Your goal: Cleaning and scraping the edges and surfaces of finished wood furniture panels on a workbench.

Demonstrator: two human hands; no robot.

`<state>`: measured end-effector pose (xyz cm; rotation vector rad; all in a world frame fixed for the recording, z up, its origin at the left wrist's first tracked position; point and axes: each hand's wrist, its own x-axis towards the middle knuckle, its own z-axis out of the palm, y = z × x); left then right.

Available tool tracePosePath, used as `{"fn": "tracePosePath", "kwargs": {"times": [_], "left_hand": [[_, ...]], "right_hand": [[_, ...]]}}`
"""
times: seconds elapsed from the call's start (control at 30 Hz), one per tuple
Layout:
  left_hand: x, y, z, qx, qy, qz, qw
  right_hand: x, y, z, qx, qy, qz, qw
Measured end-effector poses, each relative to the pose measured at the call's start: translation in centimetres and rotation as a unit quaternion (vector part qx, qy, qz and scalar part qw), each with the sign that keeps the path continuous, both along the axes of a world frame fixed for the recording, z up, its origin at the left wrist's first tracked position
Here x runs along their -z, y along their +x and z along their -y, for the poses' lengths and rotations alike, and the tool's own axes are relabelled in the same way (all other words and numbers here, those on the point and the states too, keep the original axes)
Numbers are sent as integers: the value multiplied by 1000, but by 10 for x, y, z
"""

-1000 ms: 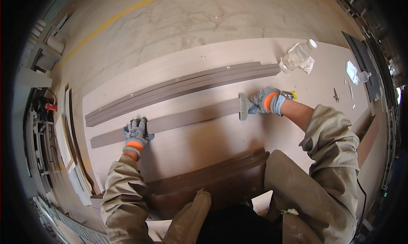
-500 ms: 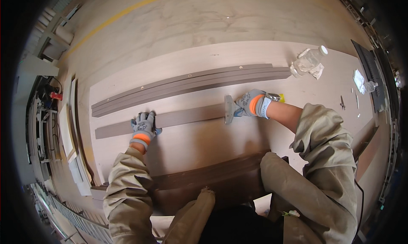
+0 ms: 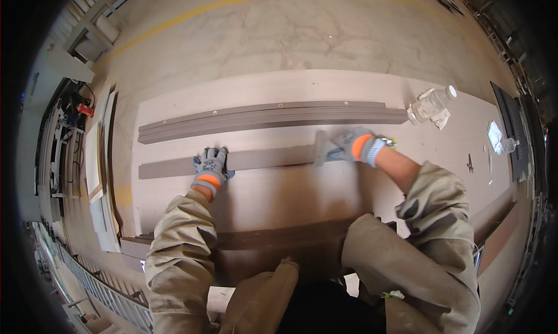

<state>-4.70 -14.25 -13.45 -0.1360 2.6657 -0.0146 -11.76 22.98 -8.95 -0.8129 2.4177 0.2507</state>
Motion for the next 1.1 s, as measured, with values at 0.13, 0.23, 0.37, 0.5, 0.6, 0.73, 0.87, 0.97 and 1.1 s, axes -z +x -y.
{"fn": "tracePosePath", "kwargs": {"times": [0.13, 0.23, 0.37, 0.5, 0.6, 0.73, 0.87, 0.97, 1.1], "left_hand": [[-6, 2, 2, 0, -4, 13, 1000], [-8, 1, -1, 7, -5, 18, 1000], [-1, 3, 2, 11, -6, -7, 1000], [2, 5, 1, 16, -18, -36, 999], [6, 7, 3, 31, -11, -62, 998], [0, 1, 3, 6, -8, -2, 1000], [1, 1, 0, 7, -17, -13, 1000], [5, 4, 1, 14, -10, -32, 999], [2, 3, 0, 2, -32, -16, 999]], "right_hand": [[-26, 11, -57, 48, 67, 21, 996], [-21, 14, -77, 80, 101, 42, 991], [-5, 16, -82, 71, 70, 2, 995], [-15, 8, -75, 62, 90, 19, 994], [-16, 6, -72, 45, 121, 65, 990], [0, 12, -49, 31, 44, -2, 999], [-8, 4, -56, 25, 64, 38, 997], [-6, 6, -43, 6, 84, 36, 996], [20, 13, 24, -50, 47, -4, 998]]}}
